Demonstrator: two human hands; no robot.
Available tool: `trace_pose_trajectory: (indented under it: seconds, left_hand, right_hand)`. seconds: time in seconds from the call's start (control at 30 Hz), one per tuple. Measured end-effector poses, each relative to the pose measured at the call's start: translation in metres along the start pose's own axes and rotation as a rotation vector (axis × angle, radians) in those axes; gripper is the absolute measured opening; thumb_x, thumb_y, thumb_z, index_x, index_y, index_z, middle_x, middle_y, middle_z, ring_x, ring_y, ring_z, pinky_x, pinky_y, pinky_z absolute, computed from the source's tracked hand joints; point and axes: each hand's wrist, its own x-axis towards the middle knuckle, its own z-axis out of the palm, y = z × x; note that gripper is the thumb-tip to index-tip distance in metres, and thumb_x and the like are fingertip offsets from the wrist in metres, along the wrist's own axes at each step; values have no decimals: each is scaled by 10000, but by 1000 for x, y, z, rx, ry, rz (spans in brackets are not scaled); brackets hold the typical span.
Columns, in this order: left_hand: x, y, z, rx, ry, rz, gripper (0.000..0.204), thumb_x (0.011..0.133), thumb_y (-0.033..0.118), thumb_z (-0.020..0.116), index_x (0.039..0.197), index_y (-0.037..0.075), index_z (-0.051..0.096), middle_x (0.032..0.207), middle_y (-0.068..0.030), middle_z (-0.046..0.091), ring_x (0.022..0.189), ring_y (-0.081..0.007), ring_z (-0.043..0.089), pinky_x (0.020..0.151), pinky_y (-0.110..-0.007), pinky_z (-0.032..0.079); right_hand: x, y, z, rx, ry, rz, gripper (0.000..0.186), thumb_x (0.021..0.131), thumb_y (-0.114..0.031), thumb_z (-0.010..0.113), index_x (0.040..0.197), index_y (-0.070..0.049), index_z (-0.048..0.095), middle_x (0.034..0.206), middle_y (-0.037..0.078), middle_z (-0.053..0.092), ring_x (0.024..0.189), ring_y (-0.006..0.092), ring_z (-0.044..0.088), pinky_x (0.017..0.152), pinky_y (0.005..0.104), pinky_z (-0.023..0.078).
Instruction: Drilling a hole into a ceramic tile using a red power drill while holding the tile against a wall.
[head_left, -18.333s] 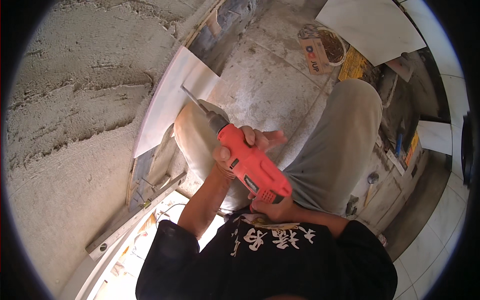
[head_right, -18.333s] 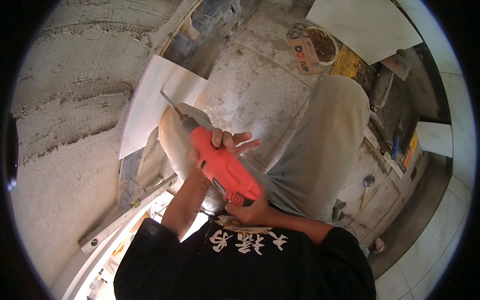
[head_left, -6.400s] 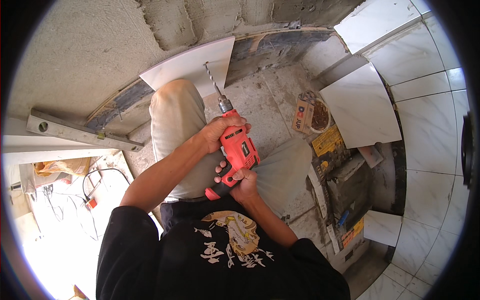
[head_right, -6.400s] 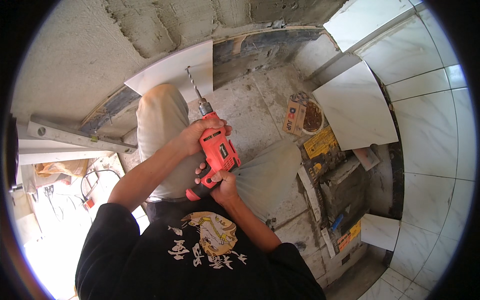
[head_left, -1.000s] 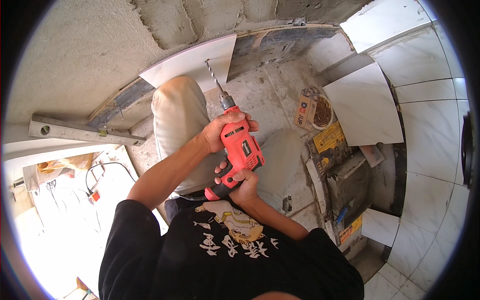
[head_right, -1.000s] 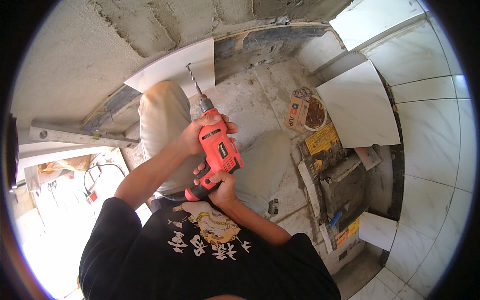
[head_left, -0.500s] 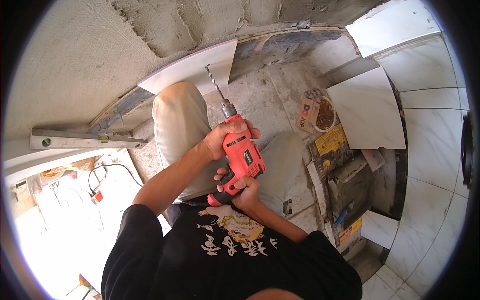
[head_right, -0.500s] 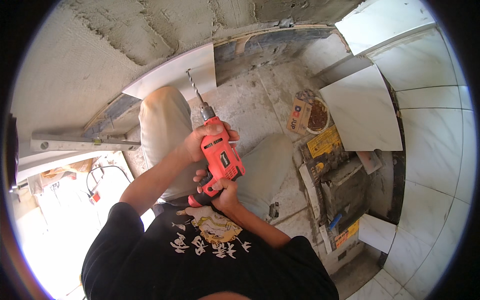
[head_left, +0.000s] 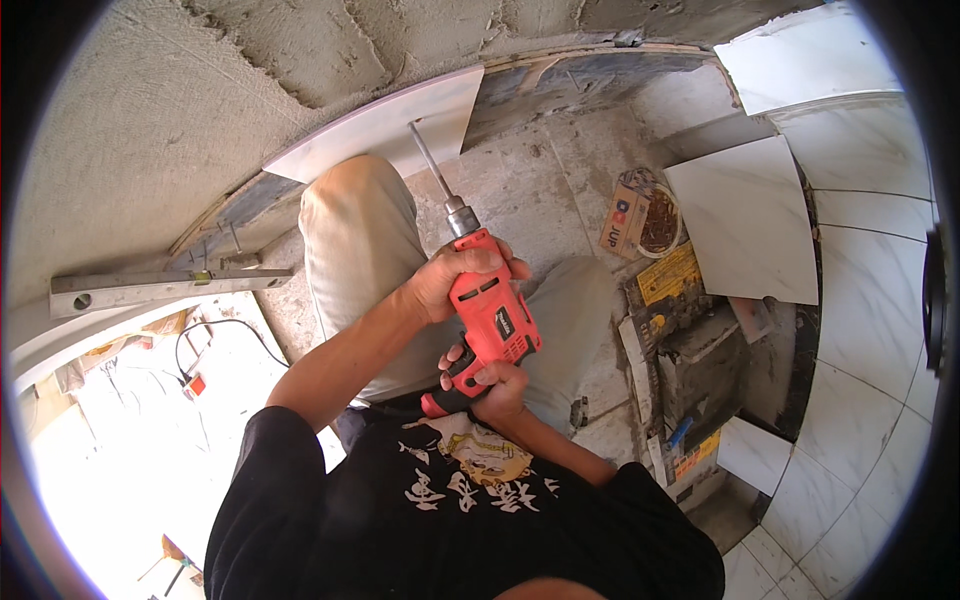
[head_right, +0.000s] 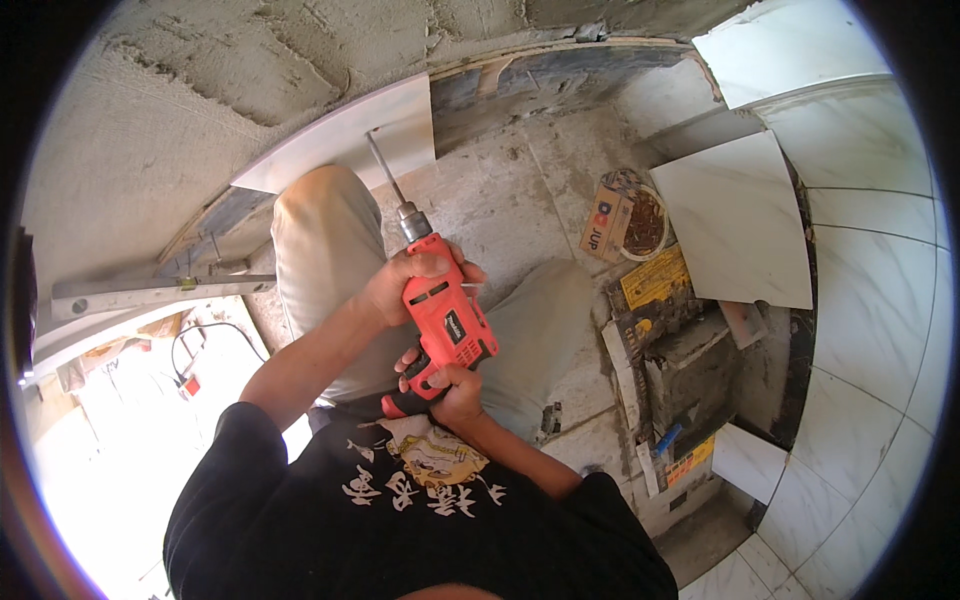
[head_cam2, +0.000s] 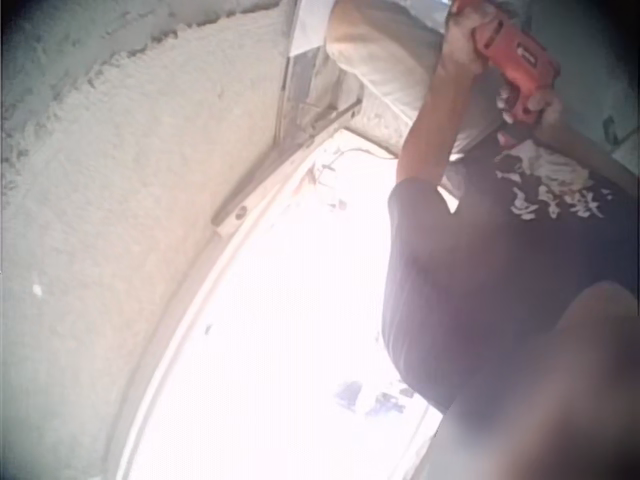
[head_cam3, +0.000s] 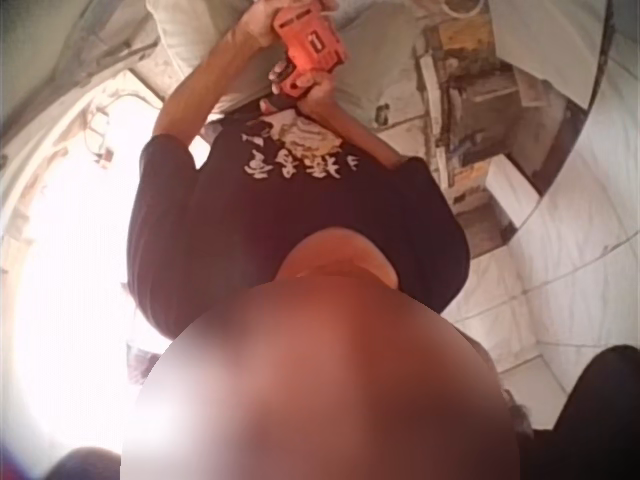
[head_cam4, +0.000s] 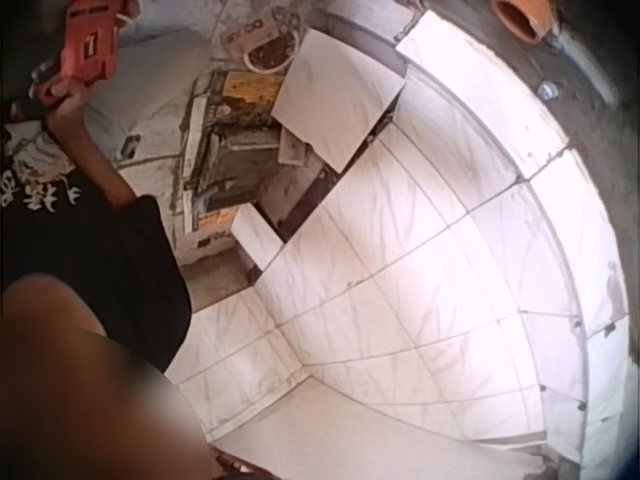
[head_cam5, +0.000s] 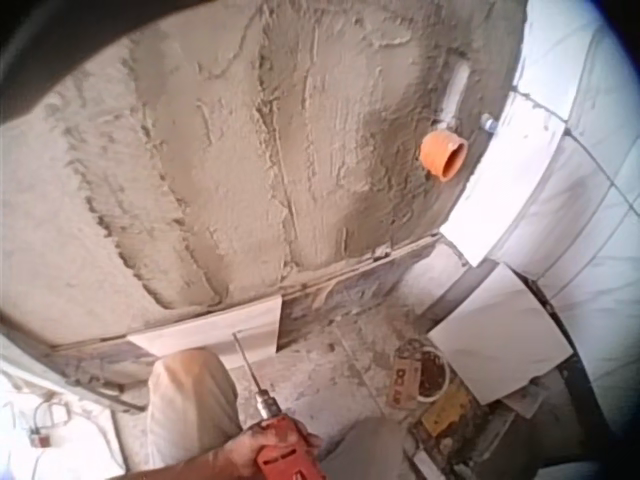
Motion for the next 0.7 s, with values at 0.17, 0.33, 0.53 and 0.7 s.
trace_pose_trajectory:
  seconds: [0.17,0.33,0.53,0.7]
  left_hand:
    - [-5,-3,-1,-53,-28,-24,383,810,241,733,1118,50,609,1139,-189,686,1072,-317,657,961,-479,531]
    - [-6,-8,-3,-114,-91,-25,383,809,249,736,1113,52,611,1147,-197,682,1125,-335,643,995,-501,510]
    - [-6,-3,-1,-101,-117,-30,342,833,200,684,1128,50,600,1117,-186,686,1184,-363,605,1048,-573,471]
    - [-5,-2,-1,-68,-105,-14,365,831,219,692,1138,47,593,1144,-194,679,1178,-362,608,1026,-563,493]
  right_hand:
    - [-9,3,16,-53,35,-35,591,568,-97,537,1151,-1,528,962,158,619,918,333,609,705,436,540]
    - [-12,7,8,-41,-15,-52,599,576,-80,534,1170,-2,516,981,160,612,951,332,605,733,443,541]
    - [-9,11,4,-55,-21,-91,604,581,-87,539,1179,-7,512,971,153,607,949,331,603,735,440,542]
    - [-7,11,3,-45,-29,-91,606,580,-91,540,1181,-16,515,974,148,608,950,330,602,733,437,544]
